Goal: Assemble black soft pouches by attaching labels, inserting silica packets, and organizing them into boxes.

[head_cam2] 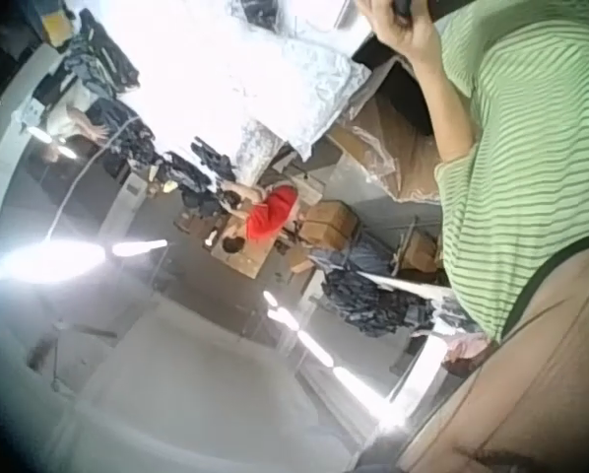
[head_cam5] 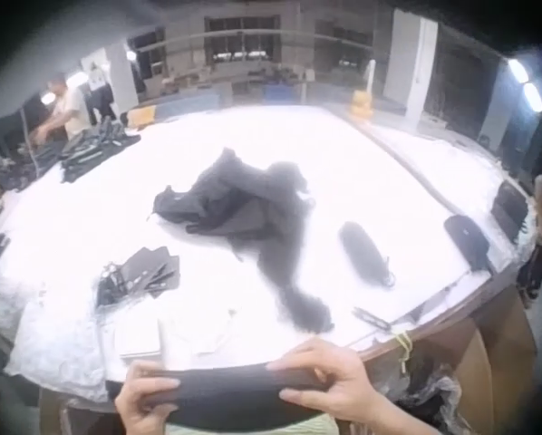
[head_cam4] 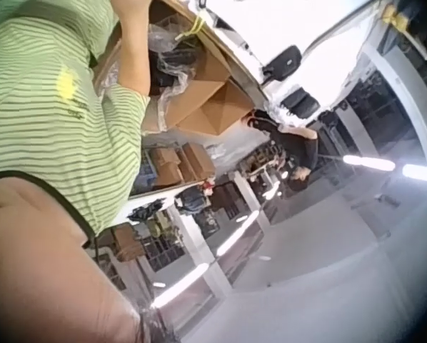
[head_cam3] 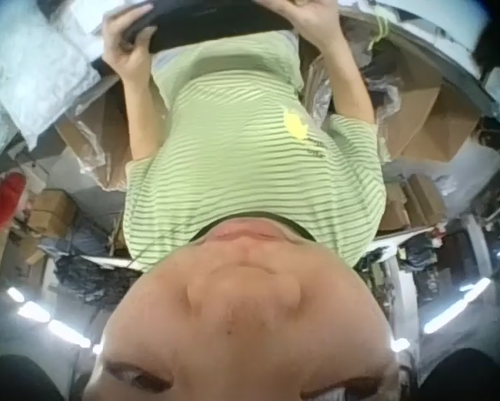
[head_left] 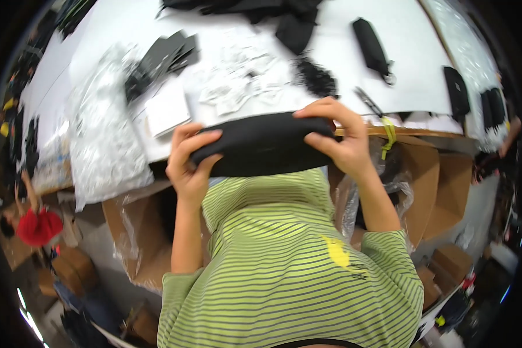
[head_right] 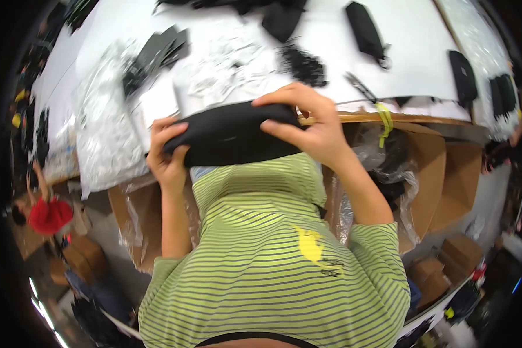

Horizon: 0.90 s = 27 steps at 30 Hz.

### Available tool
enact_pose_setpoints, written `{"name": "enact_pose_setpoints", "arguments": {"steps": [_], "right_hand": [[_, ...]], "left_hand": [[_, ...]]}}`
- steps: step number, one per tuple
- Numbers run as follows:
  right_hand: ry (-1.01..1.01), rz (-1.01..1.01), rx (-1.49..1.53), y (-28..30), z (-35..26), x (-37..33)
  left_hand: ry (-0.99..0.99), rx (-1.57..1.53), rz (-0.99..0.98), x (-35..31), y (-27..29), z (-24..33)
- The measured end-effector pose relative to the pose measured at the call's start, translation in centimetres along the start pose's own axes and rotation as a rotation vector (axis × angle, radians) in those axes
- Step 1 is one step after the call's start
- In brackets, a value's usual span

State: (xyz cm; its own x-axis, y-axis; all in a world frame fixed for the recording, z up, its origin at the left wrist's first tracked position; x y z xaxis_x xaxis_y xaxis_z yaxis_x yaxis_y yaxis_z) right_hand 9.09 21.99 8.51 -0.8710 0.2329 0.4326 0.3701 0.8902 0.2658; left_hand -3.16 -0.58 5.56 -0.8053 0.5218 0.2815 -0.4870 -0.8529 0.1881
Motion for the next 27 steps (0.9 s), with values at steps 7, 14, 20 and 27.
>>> {"name": "enact_pose_setpoints", "arguments": {"steps": [7,14,20,27], "right_hand": [[-0.533,-0.028,0.116,5.0,4.0,-2.2],[-0.539,0.799,0.263,21.3,15.1,-1.4],[-0.796,0.883,-0.002,25.1,23.2,-0.8],[-0.596,0.587,-1.05,22.8,18.4,0.6]], "left_hand": [[0.163,0.128,-0.151,1.1,-1.8,-0.2],[0.079,0.94,0.356,3.4,9.6,-6.7],[0.371,1.231,0.373,4.5,14.0,-13.6],[0.468,1.156,0.229,4.0,12.3,-13.5]]}}
Point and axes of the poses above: each hand's wrist, its own x-axis towards the middle knuckle, its own y-axis out of the back of the hand, z = x × y, the point moved 3 cm from there along x, towards the middle knuckle, and after that the axes turned 7 degrees about y, right-handed, at the moved point
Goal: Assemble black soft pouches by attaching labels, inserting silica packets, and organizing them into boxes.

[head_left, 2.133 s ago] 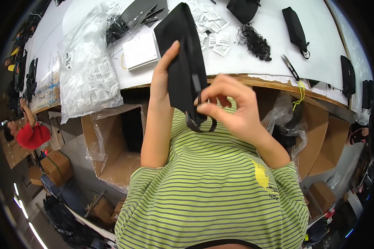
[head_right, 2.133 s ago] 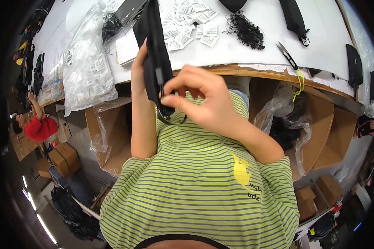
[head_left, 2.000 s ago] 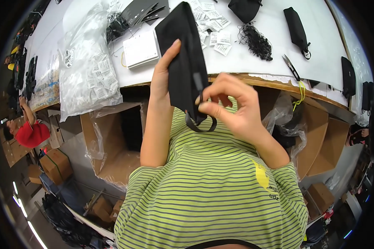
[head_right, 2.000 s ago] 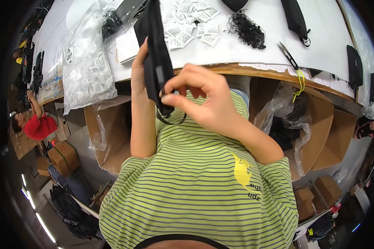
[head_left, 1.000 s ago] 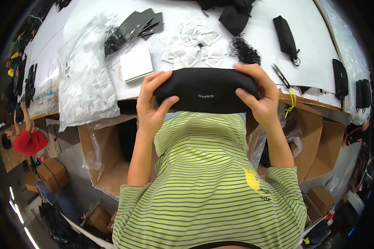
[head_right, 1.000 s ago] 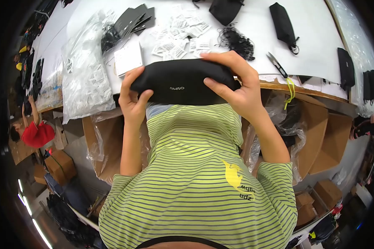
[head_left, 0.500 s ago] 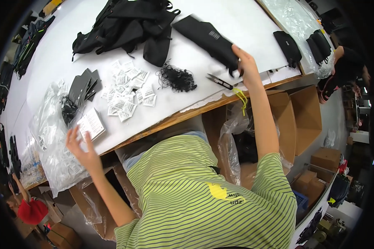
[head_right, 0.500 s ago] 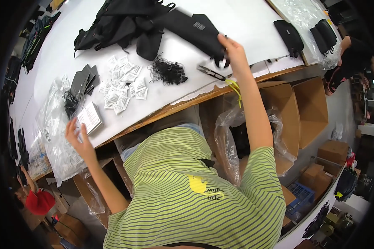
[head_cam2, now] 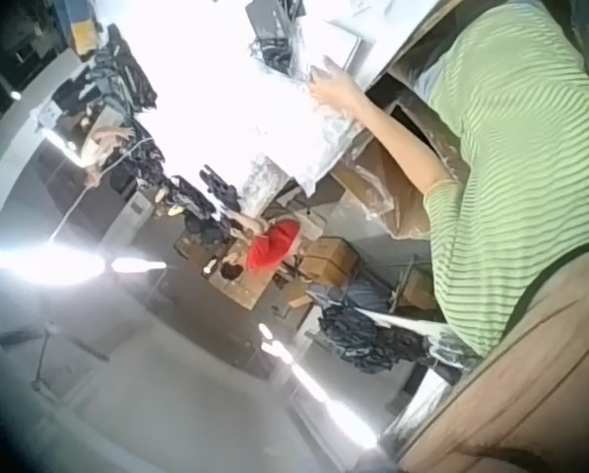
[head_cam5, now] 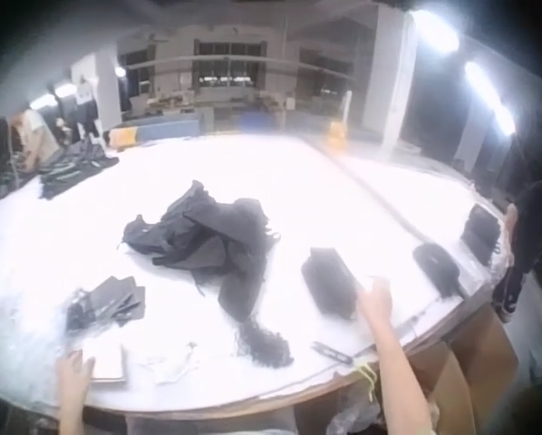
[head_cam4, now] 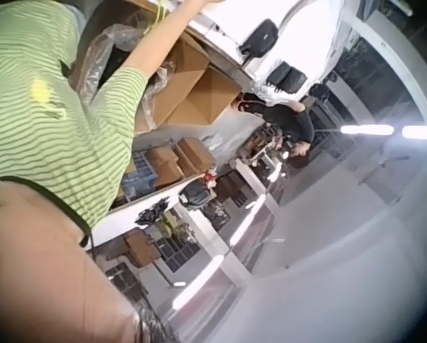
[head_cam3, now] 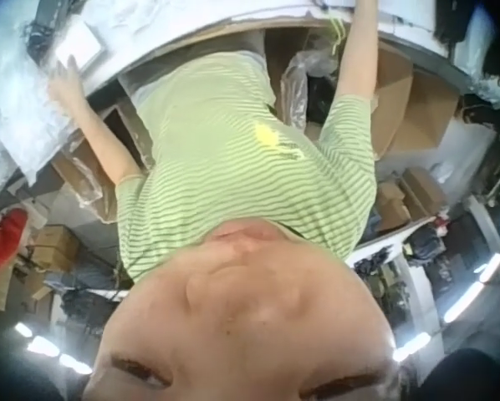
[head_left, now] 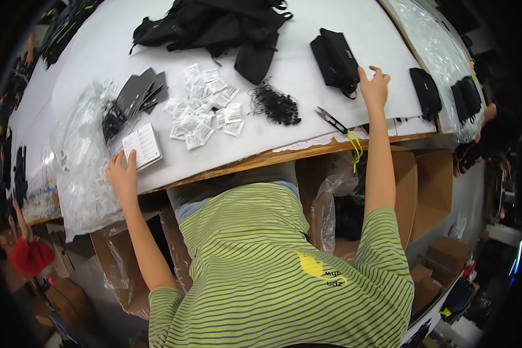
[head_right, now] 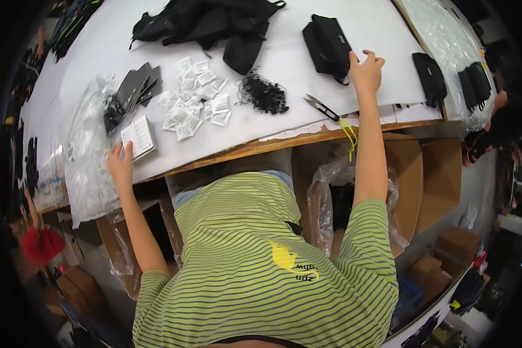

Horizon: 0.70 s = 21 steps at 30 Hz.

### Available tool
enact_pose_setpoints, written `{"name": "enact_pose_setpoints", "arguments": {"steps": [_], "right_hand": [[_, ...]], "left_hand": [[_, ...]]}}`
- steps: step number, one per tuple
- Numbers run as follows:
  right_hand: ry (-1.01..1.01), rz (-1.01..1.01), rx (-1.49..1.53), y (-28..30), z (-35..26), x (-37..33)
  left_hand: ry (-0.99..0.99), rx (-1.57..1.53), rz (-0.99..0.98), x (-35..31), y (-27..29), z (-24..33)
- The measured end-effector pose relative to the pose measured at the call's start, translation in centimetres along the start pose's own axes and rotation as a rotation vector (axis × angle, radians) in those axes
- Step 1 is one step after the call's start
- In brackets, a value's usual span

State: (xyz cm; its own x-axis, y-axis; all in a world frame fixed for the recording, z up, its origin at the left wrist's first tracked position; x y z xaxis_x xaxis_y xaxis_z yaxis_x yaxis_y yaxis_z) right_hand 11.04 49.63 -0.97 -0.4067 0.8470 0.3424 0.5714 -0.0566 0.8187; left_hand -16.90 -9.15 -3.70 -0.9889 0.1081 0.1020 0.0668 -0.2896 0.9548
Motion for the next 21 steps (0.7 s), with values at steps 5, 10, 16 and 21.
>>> {"name": "enact_pose_setpoints", "arguments": {"steps": [5,10,16,21], "right_hand": [[0.555,-0.283,0.23,-0.2,-12.6,-8.3],[0.833,-0.576,0.118,-4.0,-19.8,-14.6],[0.955,-0.626,-0.1,-6.0,-20.0,-14.6],[0.737,-0.324,0.26,0.3,-21.2,-10.6]], "left_hand": [[-0.071,-0.01,0.223,-1.1,1.0,2.1],[-0.007,-0.14,0.214,-0.7,1.6,2.0],[0.11,-0.584,0.067,-0.4,1.9,0.8],[0.103,-0.579,0.063,-0.5,1.5,1.0]]}}
Point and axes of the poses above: each hand's wrist, its own x-axis towards the middle knuckle, its own y-axis out of the back of the hand, z = x × y, the point moved 3 cm from there along x, towards the middle knuckle, and after that the axes turned 7 degrees about y, right-handed, at the moved point
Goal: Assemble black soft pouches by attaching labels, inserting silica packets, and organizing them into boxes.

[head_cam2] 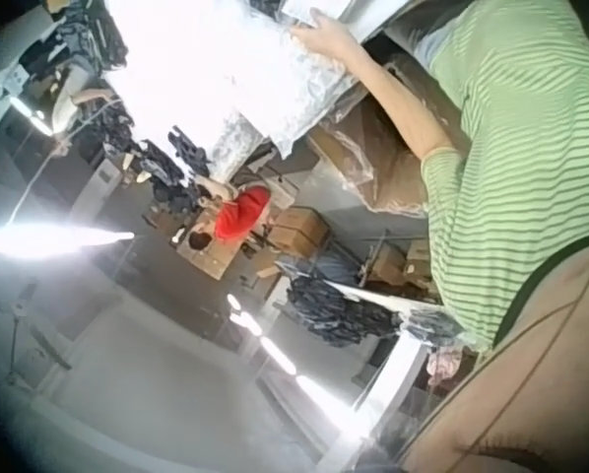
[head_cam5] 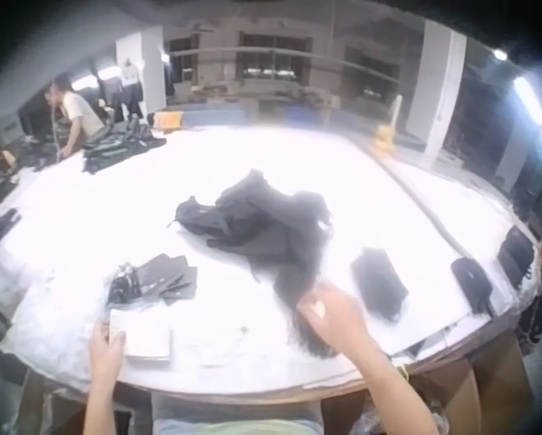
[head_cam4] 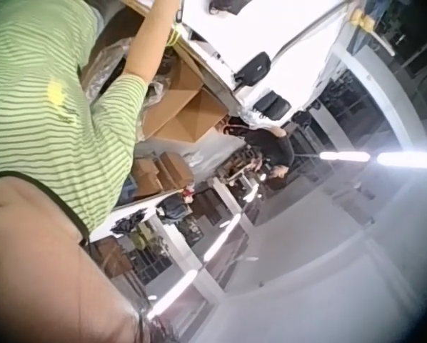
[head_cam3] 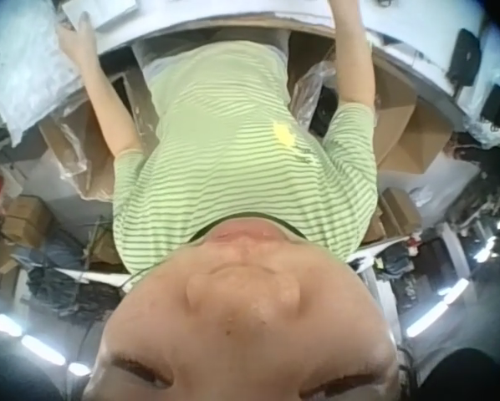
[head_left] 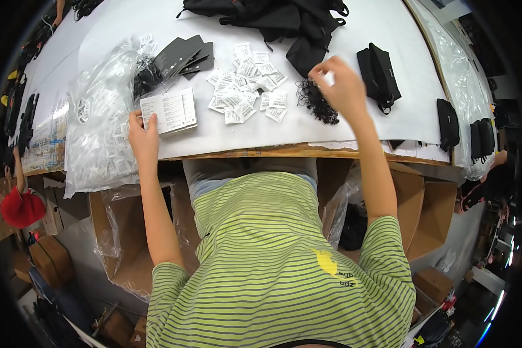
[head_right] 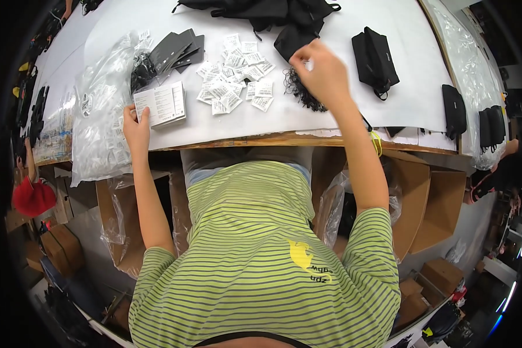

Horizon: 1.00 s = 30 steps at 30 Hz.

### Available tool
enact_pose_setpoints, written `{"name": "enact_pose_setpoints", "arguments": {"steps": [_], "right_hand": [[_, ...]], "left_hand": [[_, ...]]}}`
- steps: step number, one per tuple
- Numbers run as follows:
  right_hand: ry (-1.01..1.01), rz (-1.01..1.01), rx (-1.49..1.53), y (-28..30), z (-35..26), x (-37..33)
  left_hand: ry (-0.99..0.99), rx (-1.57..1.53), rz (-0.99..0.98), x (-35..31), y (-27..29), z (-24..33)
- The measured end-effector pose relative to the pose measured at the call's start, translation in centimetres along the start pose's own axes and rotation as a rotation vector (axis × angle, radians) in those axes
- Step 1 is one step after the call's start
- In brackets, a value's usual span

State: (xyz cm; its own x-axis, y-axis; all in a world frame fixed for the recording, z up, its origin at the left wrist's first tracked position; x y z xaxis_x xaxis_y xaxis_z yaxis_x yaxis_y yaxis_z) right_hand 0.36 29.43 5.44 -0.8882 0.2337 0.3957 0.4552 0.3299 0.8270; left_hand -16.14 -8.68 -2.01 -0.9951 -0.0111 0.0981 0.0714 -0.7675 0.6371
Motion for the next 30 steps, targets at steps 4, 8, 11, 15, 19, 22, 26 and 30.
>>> {"name": "enact_pose_setpoints", "arguments": {"steps": [4,8,11,15,19,22,26,30], "right_hand": [[-0.036,0.319,0.133,5.2,0.2,1.1],[-0.159,0.511,0.438,6.5,1.3,0.7],[-0.186,0.38,0.356,5.4,3.5,1.6],[-0.231,0.362,0.634,6.2,-0.3,1.9],[-0.232,0.052,0.947,2.5,-5.0,-0.7],[-0.277,-0.141,1.201,-1.7,-8.4,-4.3],[-0.393,-0.113,1.215,-2.7,-9.9,-6.4],[-0.392,-0.074,1.12,-2.7,-9.4,-7.3]], "left_hand": [[0.006,-0.086,-0.024,0.2,0.3,-0.3],[0.123,-0.523,-0.15,-1.3,-0.4,3.3],[0.173,-0.626,-0.198,-3.6,-0.2,6.1],[0.235,-0.693,-0.207,-6.8,-1.9,8.7],[0.052,-0.664,-0.566,-10.0,-2.6,12.4],[0.008,-0.764,-0.602,-11.6,-3.7,13.8],[-0.223,-0.653,-0.493,-12.7,-3.1,15.2],[-0.064,-0.784,-0.527,-12.9,-3.0,14.9]]}}
Point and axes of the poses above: each hand's wrist, its own x-axis towards the middle knuckle, its own y-axis out of the back of the hand, z = x × y, the point moved 3 cm from there along x, towards the middle knuckle, and after that the axes turned 7 degrees about y, right-handed, at the moved point
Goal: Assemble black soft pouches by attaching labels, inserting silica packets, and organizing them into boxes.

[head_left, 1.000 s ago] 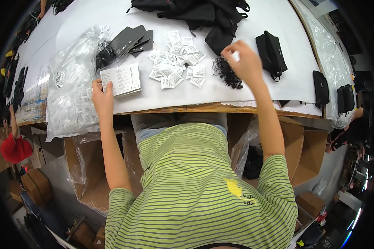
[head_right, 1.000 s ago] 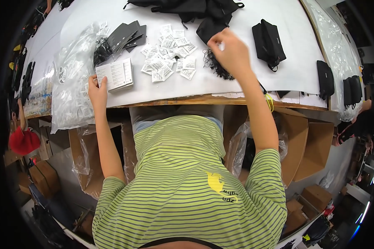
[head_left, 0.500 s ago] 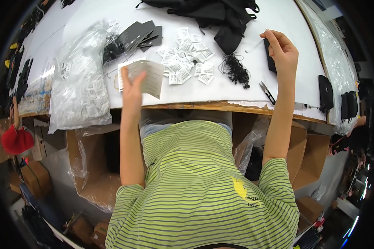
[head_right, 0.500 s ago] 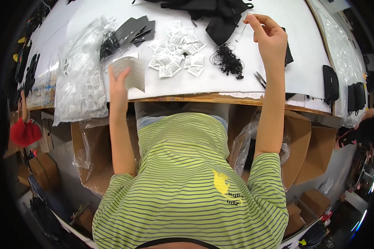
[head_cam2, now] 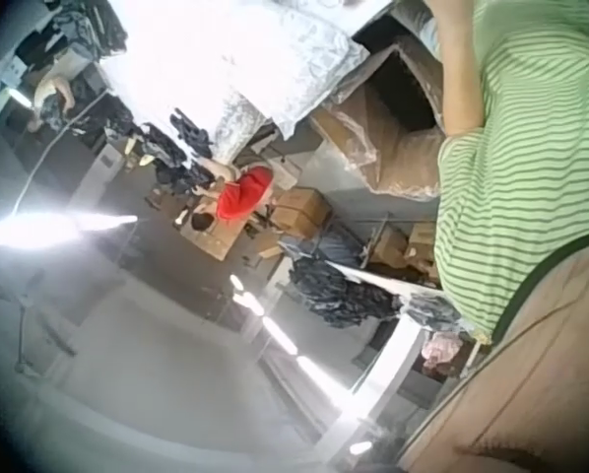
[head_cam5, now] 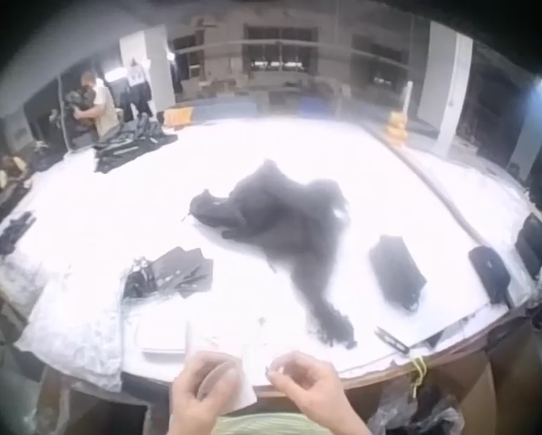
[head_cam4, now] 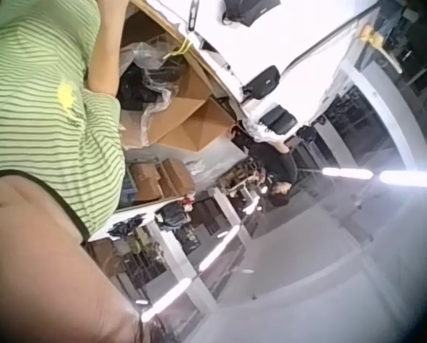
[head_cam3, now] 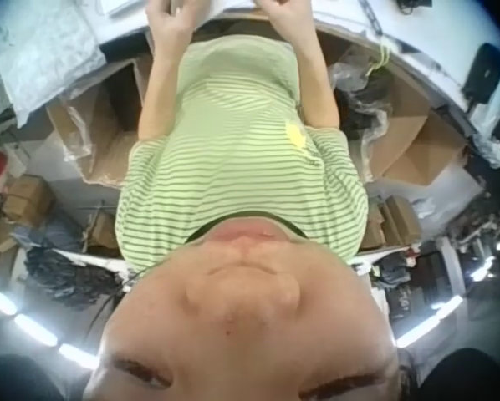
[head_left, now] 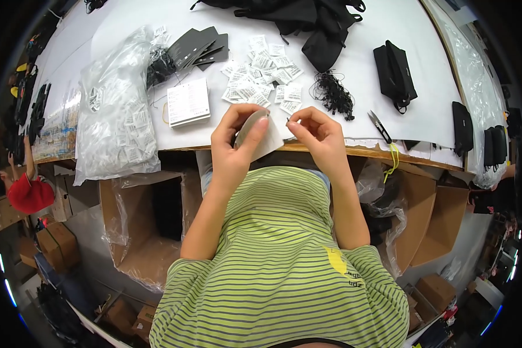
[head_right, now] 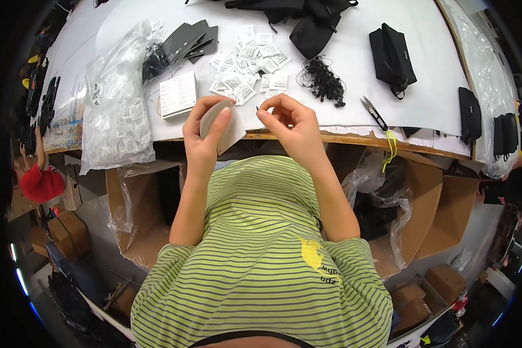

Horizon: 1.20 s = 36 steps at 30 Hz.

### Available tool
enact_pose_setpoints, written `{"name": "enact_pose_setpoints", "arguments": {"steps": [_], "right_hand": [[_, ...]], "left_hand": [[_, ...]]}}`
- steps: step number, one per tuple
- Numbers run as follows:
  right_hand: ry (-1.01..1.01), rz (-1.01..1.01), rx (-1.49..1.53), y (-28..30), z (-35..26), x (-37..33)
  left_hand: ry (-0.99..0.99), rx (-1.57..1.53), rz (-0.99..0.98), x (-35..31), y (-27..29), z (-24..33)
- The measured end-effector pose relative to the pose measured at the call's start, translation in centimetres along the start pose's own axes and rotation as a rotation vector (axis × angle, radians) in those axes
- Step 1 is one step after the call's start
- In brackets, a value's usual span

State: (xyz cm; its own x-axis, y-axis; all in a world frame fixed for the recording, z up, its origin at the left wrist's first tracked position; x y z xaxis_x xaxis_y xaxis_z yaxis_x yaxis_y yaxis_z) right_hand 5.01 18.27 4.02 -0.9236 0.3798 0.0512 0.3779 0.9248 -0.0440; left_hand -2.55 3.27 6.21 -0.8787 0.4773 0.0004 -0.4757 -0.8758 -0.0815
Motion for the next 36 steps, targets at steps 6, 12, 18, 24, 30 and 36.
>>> {"name": "enact_pose_setpoints", "arguments": {"steps": [6,12,18,24,30,36], "right_hand": [[-0.036,-0.021,0.003,0.5,0.6,-0.8],[-0.036,-0.044,0.005,0.2,1.0,-1.3],[0.041,0.015,-0.003,0.1,0.1,-1.2],[0.192,0.083,-0.191,-0.2,-2.8,-1.2],[0.36,0.096,-0.337,-0.5,-3.4,-1.4],[0.399,0.125,-0.353,-0.5,-3.3,-1.3]], "left_hand": [[0.059,-0.014,0.011,-0.5,-0.4,0.1],[0.116,-0.112,-0.036,-0.6,0.0,-1.1],[0.066,0.014,-0.175,-1.2,-1.2,0.2],[-0.099,0.206,-0.194,-1.3,-1.9,0.1],[-0.173,0.191,-0.175,-1.3,-1.7,0.2],[-0.177,0.169,-0.18,-1.4,-1.6,1.1]]}}
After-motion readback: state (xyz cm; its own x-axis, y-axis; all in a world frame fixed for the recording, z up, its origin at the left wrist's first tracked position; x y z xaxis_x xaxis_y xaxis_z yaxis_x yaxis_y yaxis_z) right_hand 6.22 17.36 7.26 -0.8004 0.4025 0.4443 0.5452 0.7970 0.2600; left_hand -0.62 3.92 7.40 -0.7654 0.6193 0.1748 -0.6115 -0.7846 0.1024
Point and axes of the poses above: each hand's wrist, its own x-axis towards the middle knuckle, its own y-axis out of the back of the hand, z = x × y, the point moved 3 cm from there along x, towards the middle knuckle, and after that the axes turned 7 degrees about y, right-handed, at the moved point
